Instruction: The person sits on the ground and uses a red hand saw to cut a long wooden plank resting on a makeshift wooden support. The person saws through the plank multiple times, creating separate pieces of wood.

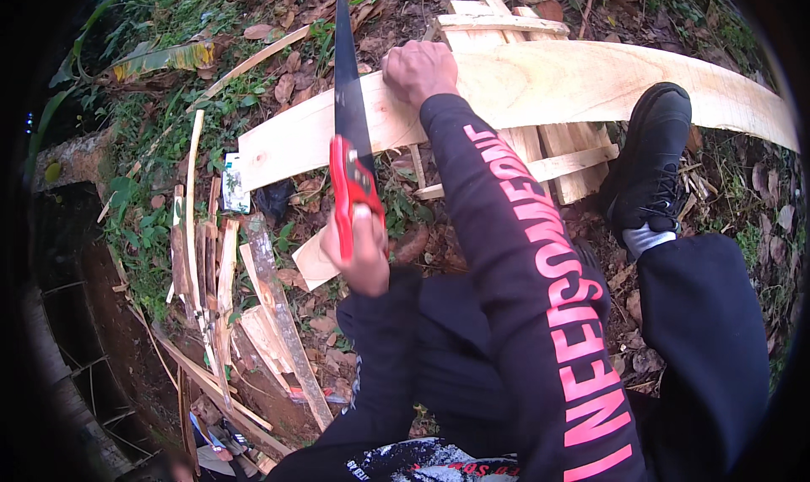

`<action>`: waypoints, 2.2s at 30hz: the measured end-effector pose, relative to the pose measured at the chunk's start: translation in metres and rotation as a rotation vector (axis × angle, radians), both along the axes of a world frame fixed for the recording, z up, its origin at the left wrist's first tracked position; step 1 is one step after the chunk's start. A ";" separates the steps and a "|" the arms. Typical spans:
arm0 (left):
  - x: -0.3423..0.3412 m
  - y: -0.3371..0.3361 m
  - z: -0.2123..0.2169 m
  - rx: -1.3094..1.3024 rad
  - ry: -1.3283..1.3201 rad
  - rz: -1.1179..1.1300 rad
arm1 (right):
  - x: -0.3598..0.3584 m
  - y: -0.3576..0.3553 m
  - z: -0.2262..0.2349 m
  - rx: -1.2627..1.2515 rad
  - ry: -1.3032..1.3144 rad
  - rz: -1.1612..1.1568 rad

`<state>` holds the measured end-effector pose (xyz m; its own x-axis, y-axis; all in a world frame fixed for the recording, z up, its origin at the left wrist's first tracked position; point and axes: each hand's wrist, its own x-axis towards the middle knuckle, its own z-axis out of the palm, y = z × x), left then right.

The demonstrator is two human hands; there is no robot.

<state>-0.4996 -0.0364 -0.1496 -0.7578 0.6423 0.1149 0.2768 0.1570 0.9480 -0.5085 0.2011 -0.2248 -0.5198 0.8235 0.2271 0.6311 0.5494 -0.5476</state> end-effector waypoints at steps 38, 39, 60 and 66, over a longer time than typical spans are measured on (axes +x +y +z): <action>0.043 -0.062 -0.011 0.008 0.095 0.017 | 0.001 0.006 -0.014 0.032 0.058 0.001; 0.024 -0.038 -0.016 0.047 0.069 0.005 | 0.002 0.004 -0.012 0.030 0.102 -0.034; 0.082 -0.248 0.177 0.484 0.277 0.165 | 0.151 -0.144 0.113 0.107 0.377 -0.069; 0.091 -0.279 0.183 0.588 -0.103 0.164 | 0.281 -0.206 0.116 -0.090 0.507 -0.489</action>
